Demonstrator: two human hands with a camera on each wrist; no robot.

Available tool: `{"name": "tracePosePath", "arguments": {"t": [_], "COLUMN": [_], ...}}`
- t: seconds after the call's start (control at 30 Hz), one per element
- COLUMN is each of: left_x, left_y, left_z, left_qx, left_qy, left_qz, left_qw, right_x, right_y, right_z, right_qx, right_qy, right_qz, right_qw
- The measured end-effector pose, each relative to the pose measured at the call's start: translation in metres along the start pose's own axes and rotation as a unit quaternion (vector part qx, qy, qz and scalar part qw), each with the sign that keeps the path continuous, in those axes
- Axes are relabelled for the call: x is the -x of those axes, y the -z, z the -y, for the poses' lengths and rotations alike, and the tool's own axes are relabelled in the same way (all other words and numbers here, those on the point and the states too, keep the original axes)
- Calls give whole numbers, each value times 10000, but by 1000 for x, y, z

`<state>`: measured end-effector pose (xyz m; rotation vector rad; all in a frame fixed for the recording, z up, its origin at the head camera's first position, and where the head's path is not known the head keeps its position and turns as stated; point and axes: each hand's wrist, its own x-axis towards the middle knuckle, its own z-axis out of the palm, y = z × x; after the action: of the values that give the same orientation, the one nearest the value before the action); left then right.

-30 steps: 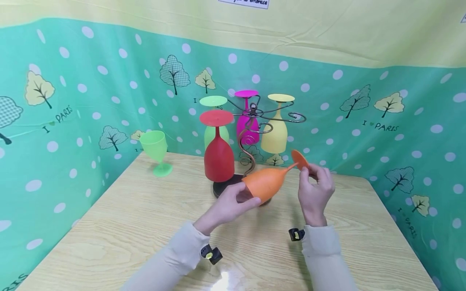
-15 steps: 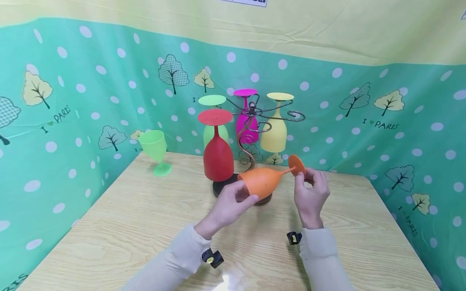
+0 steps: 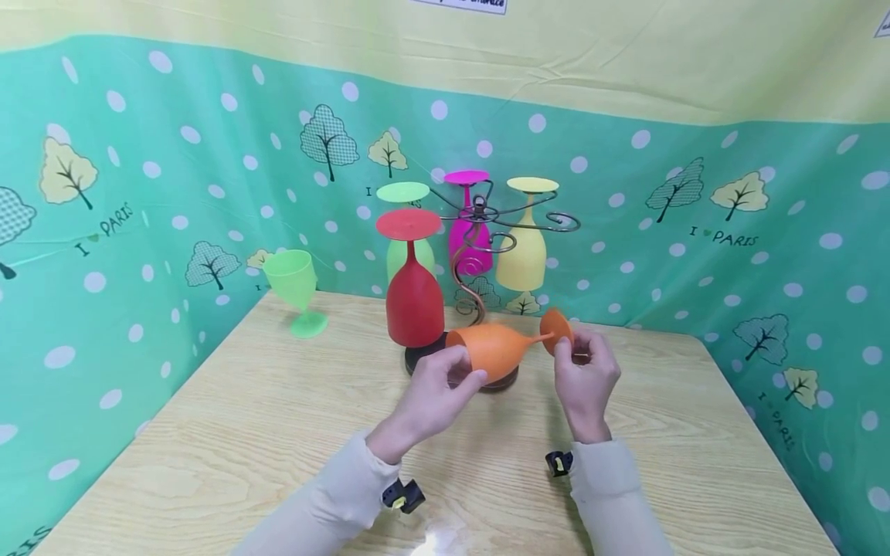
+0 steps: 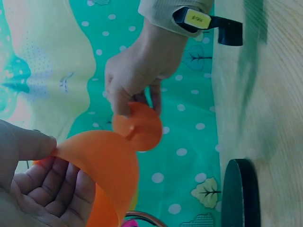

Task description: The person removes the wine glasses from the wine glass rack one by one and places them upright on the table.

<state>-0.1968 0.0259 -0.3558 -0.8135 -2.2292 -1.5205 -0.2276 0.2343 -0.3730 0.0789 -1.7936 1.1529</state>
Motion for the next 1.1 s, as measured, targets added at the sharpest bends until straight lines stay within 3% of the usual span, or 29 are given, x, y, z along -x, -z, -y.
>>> {"name": "tracePosePath", "arguments": {"t": [0.27, 0.4, 0.63, 0.83, 0.97, 1.1], "left_x": [2, 2, 4, 8, 9, 12], "left_y": [3, 8, 20, 23, 25, 29], "left_z": [-6, -11, -23, -30, -34, -38], "left_qx": [-704, -1072, -1556, -1873, -2033, -2212], "left_qy": [-412, -563, -702, -810, -828, -872], "left_qz": [-292, -318, -194, 137, 229, 251], "left_qw": [9962, 9921, 9851, 9789, 9753, 9710], "right_x": [0, -4, -9, -6, -4, -2], "right_y": [6, 10, 7, -1, -6, -11], "right_z": [-4, -23, -47, -61, -67, -70], "right_qx": [79, -291, -528, -184, -299, -240], "right_qy": [-368, -1152, -2534, -3407, -3708, -3721], "right_qz": [116, 181, 545, 1546, 2172, 2654], "right_qw": [9992, 9928, 9644, 9272, 9025, 8891]}}
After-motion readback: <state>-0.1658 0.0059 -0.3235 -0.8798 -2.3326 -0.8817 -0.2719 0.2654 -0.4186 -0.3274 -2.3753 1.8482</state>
